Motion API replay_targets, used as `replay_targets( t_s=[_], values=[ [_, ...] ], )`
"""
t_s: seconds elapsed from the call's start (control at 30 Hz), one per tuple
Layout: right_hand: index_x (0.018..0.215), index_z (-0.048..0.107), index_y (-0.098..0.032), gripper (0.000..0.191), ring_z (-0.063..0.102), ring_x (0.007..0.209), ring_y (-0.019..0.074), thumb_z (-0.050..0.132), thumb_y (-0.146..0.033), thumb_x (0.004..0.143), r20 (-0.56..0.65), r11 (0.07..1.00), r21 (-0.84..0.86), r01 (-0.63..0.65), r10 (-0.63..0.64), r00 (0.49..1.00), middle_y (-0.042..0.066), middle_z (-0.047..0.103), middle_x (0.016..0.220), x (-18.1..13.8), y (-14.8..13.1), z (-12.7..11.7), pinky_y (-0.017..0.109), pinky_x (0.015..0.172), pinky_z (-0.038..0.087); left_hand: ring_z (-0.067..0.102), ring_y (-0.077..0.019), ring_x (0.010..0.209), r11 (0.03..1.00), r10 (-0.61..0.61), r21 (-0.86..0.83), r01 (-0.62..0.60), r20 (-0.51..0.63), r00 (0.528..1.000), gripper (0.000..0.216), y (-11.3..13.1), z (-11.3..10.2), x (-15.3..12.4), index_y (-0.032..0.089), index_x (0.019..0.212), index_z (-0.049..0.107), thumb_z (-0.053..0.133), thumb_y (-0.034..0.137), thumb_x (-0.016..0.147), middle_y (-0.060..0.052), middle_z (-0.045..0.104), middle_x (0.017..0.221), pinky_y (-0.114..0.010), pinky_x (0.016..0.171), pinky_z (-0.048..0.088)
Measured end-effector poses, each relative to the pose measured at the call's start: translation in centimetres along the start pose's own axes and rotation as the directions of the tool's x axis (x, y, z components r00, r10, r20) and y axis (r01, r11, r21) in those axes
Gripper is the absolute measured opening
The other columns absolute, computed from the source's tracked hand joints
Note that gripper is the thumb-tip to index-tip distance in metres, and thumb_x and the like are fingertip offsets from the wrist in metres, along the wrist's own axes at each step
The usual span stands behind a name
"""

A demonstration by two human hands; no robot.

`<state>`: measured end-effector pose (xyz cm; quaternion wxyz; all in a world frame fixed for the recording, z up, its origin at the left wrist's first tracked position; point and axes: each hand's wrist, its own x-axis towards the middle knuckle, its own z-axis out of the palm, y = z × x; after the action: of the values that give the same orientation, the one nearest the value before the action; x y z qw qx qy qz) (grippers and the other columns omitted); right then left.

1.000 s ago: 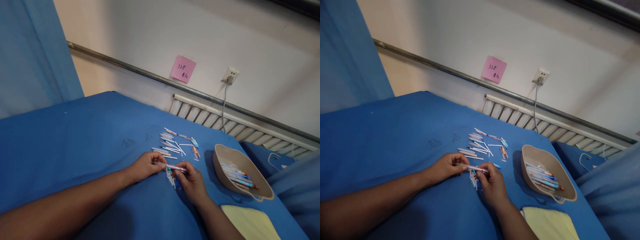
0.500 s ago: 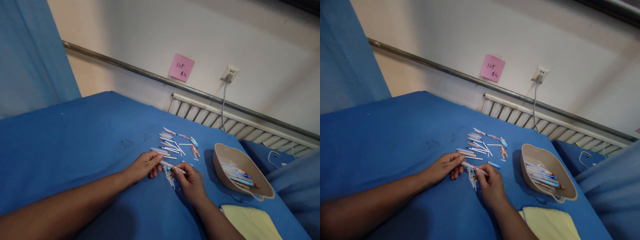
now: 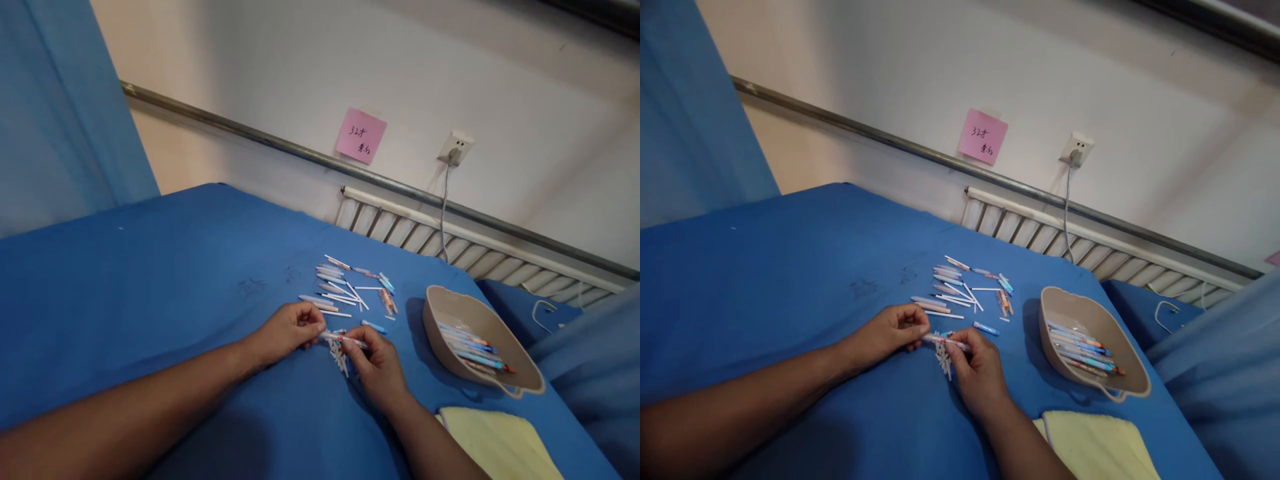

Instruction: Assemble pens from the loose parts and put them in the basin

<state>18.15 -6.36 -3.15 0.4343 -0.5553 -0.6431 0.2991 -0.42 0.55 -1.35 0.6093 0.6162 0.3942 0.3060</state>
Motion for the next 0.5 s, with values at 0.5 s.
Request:
replay_targets(
  t_s=[0.5],
  values=[
    [0.078,0.061,-0.018,0.021,0.052,0.061,0.0125,0.053,-0.037,0.083,-0.028,1.0,0.008,-0.014,0.015,1.0,0.0,0.061,0.068,0.07,-0.09,-0.09,0.021,0.057,0.039,0.052,-0.0095,0.054,0.999,0.002,0.041,-0.002,0.002,1.0,0.023,0.26,-0.01,-0.09,0.016,0.074,0.057,0.068,0.035,0.067,0.003,0.058,0.062,-0.02,0.051,0.041]
  ],
)
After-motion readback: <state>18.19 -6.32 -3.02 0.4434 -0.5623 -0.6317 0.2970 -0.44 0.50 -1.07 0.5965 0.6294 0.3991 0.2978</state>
